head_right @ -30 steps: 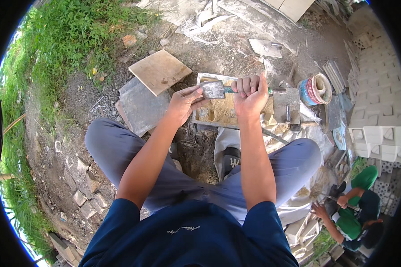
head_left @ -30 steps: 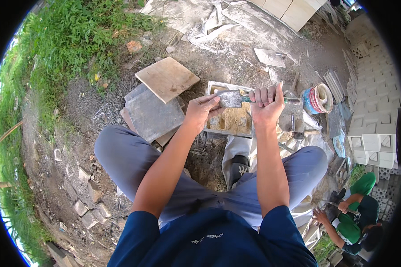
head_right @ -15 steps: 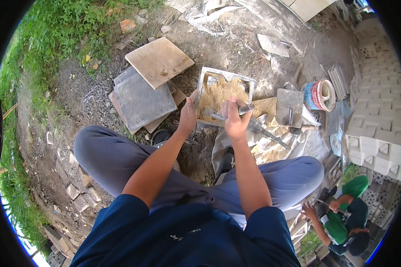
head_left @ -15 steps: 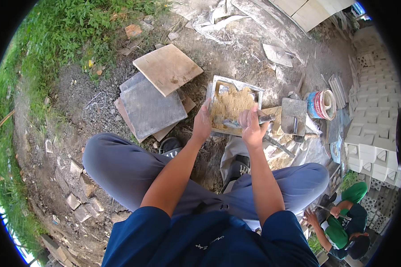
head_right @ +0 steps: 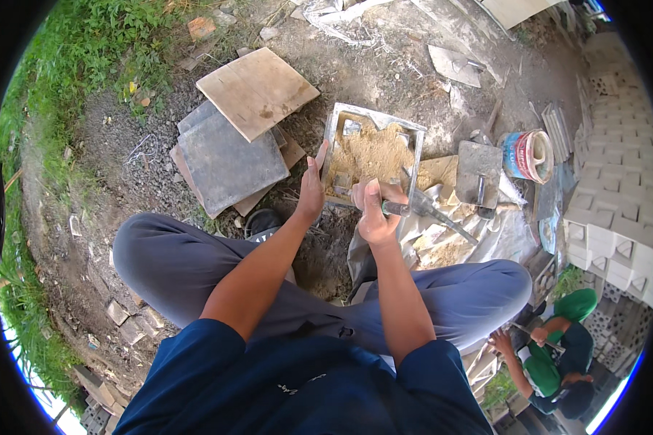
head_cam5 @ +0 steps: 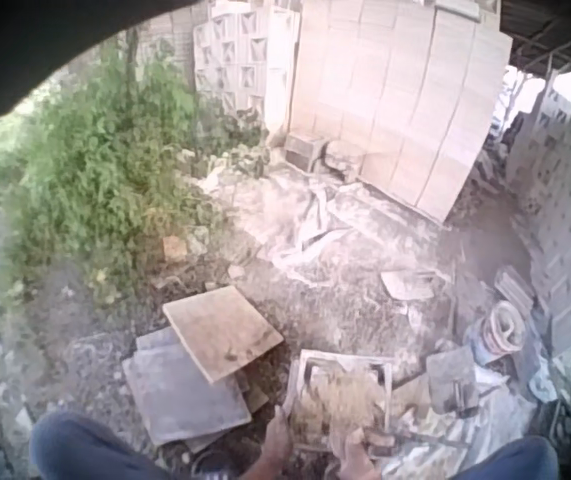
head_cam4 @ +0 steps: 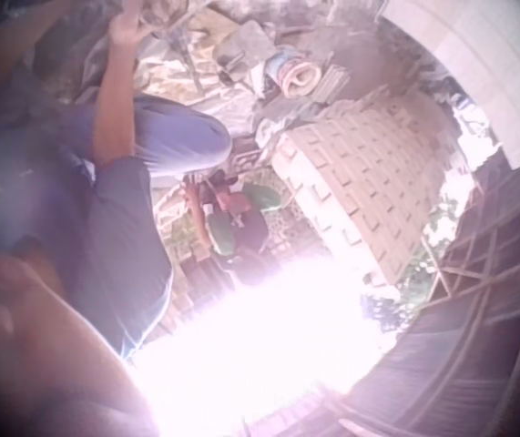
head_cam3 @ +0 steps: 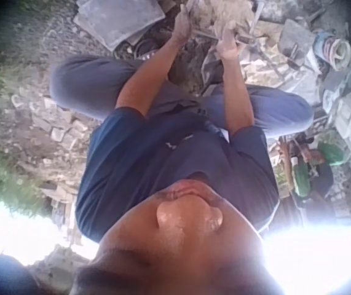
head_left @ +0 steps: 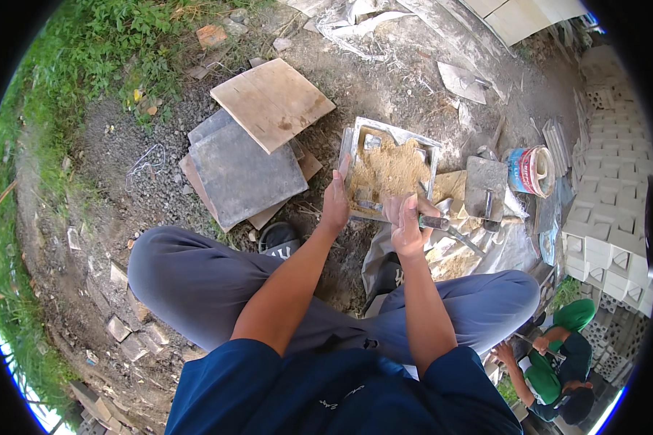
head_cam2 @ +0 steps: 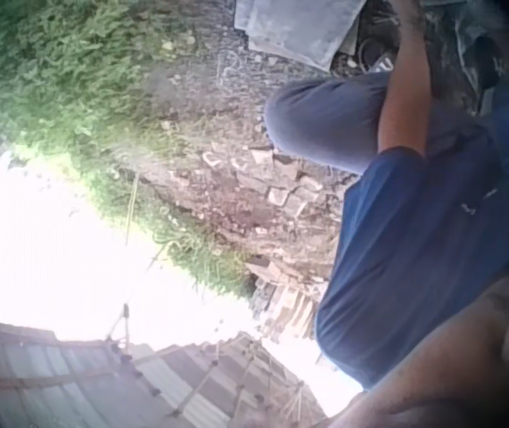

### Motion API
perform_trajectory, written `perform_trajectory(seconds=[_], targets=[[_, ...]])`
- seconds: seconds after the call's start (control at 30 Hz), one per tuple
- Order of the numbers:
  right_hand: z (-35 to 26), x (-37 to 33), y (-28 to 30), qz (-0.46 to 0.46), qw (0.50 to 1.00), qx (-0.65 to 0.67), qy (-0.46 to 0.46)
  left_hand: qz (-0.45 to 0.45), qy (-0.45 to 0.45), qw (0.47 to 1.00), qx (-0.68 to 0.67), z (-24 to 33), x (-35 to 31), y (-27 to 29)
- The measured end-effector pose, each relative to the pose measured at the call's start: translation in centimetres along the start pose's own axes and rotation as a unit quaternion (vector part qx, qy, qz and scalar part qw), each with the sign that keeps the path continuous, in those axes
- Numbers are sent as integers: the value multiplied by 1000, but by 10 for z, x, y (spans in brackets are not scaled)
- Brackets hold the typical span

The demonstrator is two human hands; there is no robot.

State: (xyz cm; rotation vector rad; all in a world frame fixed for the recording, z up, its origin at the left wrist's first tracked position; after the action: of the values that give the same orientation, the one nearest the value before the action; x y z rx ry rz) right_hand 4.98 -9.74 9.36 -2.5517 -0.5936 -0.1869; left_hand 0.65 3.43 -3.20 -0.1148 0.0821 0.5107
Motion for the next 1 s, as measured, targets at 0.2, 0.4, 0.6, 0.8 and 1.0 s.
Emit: perform_trajectory(seconds=[0.2,0.4,0.6,0.8,1.0], targets=[[23,-10,10,51,998,-23,-17,-29,-6,999,-29,-5,2,-2],[17,-18,13,-20,984,-176,33,-47,24,998,-43,5,-4,-6],[6,-9,-4,-68,983,-155,63,-72,47,993,-76,10,-2,0],[3,-10,-18,-17,994,-99,37,-83,94,979,-159,3,-13,4],[27,-14,3,0,987,-162,-2,-75,127,969,-196,2,-13,-5]])
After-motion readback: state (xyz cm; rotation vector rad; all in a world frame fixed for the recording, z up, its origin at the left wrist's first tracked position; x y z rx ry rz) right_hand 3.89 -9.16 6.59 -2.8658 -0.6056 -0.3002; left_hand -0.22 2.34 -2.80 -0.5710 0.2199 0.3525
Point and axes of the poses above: each hand's wrist, its own x-axis towards the middle knuckle, its own y-axis out of the back of the hand, z = x × y, the point moved 7 cm from there along x, towards the middle knuckle, and after that the axes turned 6 degrees about x, right-handed, at the moved point
